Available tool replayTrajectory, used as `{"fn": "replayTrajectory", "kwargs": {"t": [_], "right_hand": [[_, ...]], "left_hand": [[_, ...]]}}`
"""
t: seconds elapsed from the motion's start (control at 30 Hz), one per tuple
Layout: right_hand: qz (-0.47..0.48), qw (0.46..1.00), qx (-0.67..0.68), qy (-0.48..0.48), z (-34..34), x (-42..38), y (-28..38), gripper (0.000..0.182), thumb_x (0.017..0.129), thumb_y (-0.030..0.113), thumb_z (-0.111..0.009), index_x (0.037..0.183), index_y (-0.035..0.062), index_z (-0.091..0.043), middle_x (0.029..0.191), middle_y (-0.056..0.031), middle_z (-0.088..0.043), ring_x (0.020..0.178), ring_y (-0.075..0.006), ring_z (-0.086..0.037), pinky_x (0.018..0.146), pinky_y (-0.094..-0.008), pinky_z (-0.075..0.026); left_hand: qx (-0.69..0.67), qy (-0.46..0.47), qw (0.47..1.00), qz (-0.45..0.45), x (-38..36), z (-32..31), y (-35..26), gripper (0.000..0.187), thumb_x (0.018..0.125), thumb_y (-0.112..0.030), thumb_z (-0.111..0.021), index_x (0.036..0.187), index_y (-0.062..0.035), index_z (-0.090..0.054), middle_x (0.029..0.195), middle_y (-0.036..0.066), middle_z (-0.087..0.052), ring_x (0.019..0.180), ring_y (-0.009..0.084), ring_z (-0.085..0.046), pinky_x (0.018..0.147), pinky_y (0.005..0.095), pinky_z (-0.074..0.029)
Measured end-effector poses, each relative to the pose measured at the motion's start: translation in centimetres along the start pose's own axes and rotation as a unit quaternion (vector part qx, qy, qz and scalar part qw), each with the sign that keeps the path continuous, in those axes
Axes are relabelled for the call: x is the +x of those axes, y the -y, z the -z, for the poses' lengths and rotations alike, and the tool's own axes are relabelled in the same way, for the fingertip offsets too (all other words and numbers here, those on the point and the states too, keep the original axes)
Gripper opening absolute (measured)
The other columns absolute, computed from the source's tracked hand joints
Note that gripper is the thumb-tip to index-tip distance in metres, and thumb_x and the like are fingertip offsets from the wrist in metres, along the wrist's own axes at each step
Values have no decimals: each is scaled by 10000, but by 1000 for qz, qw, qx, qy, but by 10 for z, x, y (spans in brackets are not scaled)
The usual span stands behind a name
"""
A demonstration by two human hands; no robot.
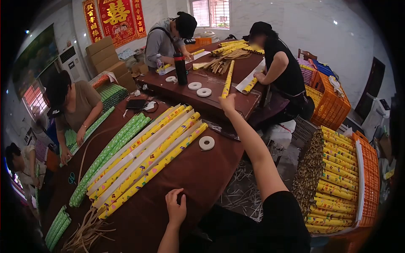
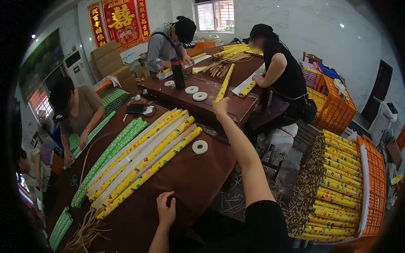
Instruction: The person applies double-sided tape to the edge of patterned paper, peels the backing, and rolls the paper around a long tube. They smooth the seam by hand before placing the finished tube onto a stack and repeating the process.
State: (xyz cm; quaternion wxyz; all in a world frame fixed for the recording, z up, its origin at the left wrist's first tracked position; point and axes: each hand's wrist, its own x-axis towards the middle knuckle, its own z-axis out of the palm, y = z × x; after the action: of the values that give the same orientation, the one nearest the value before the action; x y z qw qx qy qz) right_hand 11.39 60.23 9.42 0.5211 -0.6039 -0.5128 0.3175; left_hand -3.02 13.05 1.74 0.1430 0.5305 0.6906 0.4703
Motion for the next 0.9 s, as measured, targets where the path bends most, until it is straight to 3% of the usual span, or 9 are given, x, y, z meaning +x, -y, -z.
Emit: {"fn": "replayTrajectory", "kwargs": {"t": [0.07,0.2,0.37,0.43,0.5,0.53,0.77,0.83,0.9], "right_hand": [[43,997,-59,-34,-7,-2,3,587,769,167,-746,1159,3,-339,1029,-236,-608,911,-389,-643,786,-442,-523],[35,999,-36,-21,-24,-6,-3,578,759,149,-752,1161,-11,-369,1076,-266,-595,1009,-428,-609,875,-467,-489],[192,978,-31,-76,-32,-6,-13,543,778,95,-730,1195,-17,-400,1113,-256,-568,1070,-446,-557,904,-467,-465],[200,973,-91,-69,-20,-5,-19,517,791,127,-734,1204,9,-446,1143,-211,-570,1071,-399,-563,881,-476,-463],[347,876,-326,-71,-9,-6,-29,452,817,200,-711,1186,43,-503,1164,-148,-576,1087,-336,-563,878,-469,-450],[303,873,-379,-55,-9,-7,-31,458,854,289,-664,1234,72,-529,1216,-111,-577,1134,-292,-553,912,-447,-435],[280,881,-380,-23,-11,-1,-31,707,872,388,-634,1423,18,-390,1321,-150,-536,1184,-325,-536,989,-449,-408],[256,905,-340,14,-10,3,-30,798,841,417,-672,1427,-26,-361,1283,-181,-552,1177,-345,-536,1002,-457,-399],[268,895,-348,84,7,-3,-14,904,739,436,-768,1398,-52,-389,1089,-231,-639,1049,-362,-612,895,-433,-490]], "left_hand": [[-2,0,1000,3,0,0,-1,227,896,-82,-603,1122,-65,-620,1175,110,-568,1157,300,-483,1005,400,-389],[-6,0,1000,2,1,1,-2,217,894,-79,-605,1109,-63,-630,1170,108,-571,1154,298,-485,1001,400,-393],[-5,0,1000,5,2,2,-1,211,893,-87,-608,1100,-64,-641,1160,106,-576,1152,295,-485,1001,398,-393],[-3,-2,1000,4,1,0,1,212,892,-89,-610,1100,-65,-644,1157,105,-577,1152,294,-485,1002,398,-393],[-4,0,1000,1,2,1,1,218,893,-94,-612,1107,-67,-642,1164,103,-573,1158,295,-480,1001,398,-394],[-4,-2,1000,4,1,2,0,218,893,-94,-612,1107,-67,-642,1164,103,-573,1158,295,-480,1001,398,-394],[-3,7,1000,6,3,2,-2,223,896,-95,-609,1116,-70,-638,1168,100,-565,1162,293,-474,1001,396,-395],[-1,-1,1000,19,2,0,0,222,896,-95,-609,1115,-71,-638,1166,100,-564,1160,294,-476,1000,394,-397],[2,-11,1000,-9,2,-1,4,222,893,-94,-611,1113,-73,-639,1166,108,-563,1151,302,-484,991,394,-405]]}}
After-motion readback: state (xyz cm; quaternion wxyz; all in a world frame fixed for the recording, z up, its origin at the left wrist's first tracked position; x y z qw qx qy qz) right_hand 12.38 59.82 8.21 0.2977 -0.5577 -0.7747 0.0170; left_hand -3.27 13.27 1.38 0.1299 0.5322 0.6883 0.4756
